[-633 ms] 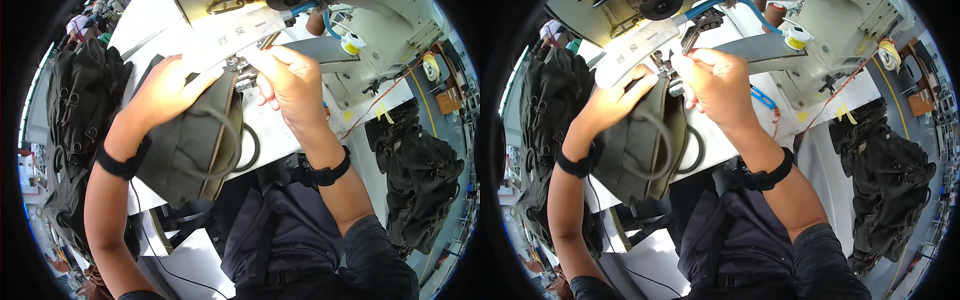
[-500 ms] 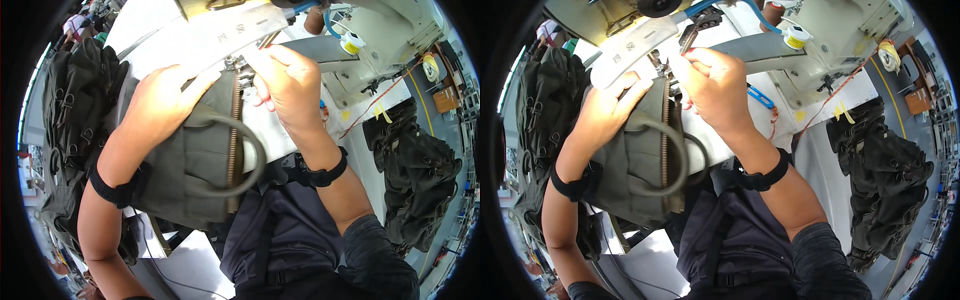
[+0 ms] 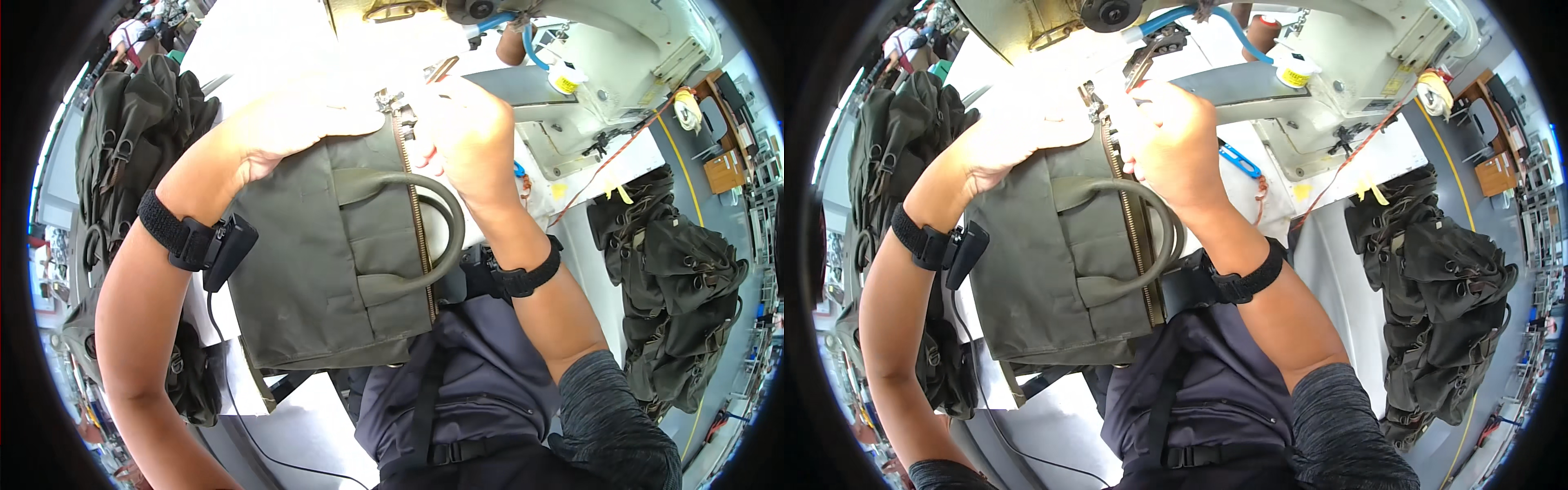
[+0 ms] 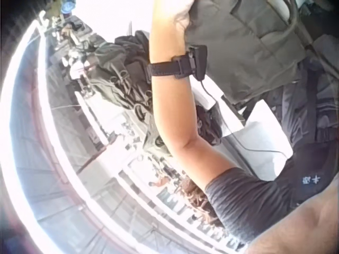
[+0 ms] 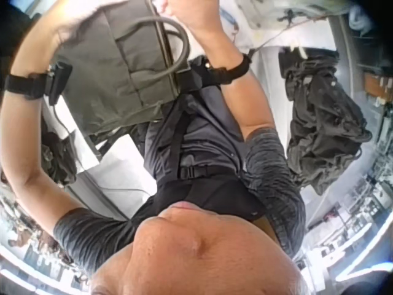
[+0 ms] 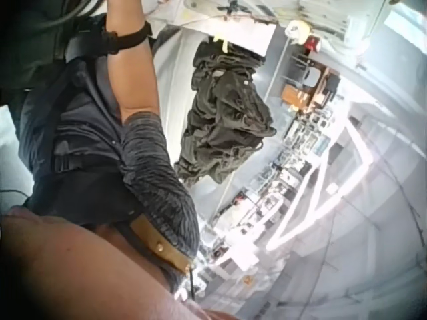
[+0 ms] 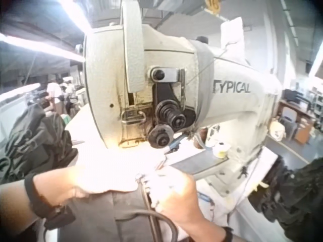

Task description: The person uses an industrial sewing machine to stitch zippers onto olive green canvas bags. They align the zipper tape, guide the material under the presser foot, and sew along the edges. The person also uses scissors to trim threads and handles multiple bags, moving finished ones aside.

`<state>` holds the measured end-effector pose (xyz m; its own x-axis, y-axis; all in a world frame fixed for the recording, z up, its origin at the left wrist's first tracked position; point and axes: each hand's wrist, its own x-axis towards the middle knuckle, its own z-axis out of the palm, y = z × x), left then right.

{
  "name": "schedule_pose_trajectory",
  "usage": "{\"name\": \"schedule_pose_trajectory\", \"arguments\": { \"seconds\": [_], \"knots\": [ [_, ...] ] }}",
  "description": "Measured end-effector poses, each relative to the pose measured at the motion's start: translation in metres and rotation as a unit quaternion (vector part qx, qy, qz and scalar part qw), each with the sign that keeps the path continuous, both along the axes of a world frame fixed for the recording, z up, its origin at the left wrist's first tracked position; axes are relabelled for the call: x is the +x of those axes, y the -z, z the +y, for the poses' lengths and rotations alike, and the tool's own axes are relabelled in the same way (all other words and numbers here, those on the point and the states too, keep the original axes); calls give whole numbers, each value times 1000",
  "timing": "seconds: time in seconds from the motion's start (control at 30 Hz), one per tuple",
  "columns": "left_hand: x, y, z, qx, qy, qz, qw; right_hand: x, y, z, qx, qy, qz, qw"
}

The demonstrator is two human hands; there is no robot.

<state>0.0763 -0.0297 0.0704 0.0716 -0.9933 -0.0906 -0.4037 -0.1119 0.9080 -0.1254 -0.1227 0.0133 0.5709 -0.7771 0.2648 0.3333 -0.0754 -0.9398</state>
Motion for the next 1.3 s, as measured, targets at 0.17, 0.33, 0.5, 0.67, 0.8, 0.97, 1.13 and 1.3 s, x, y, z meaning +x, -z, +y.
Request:
{"name": "schedule_pose_trajectory", "arguments": {
  "seconds": [0.17,0.33,0.5,0.67,0.8,0.97,1.13,1.3],
  "knots": [
    [-2,1,-2,-3,-5,133,991,-46,-21,-8,-97,-22,136,986],
    [14,11,-3,50,-1,186,981,-141,-90,-59,-437,238,7,867],
    [14,14,-4,68,-13,202,977,-224,-202,-211,-523,365,164,753],
    [9,14,-4,85,-51,193,976,-278,-252,-388,-423,345,468,695],
    [9,14,-4,71,-17,185,980,-267,-252,-454,-258,173,497,810],
    [1,8,-5,76,-53,146,985,-236,-184,-378,-289,370,211,857],
    [15,23,-13,71,-21,190,979,-311,-51,-385,-395,487,301,718],
    [10,13,1,68,-24,138,988,-264,-186,-361,-399,344,233,817]
  ]
}}
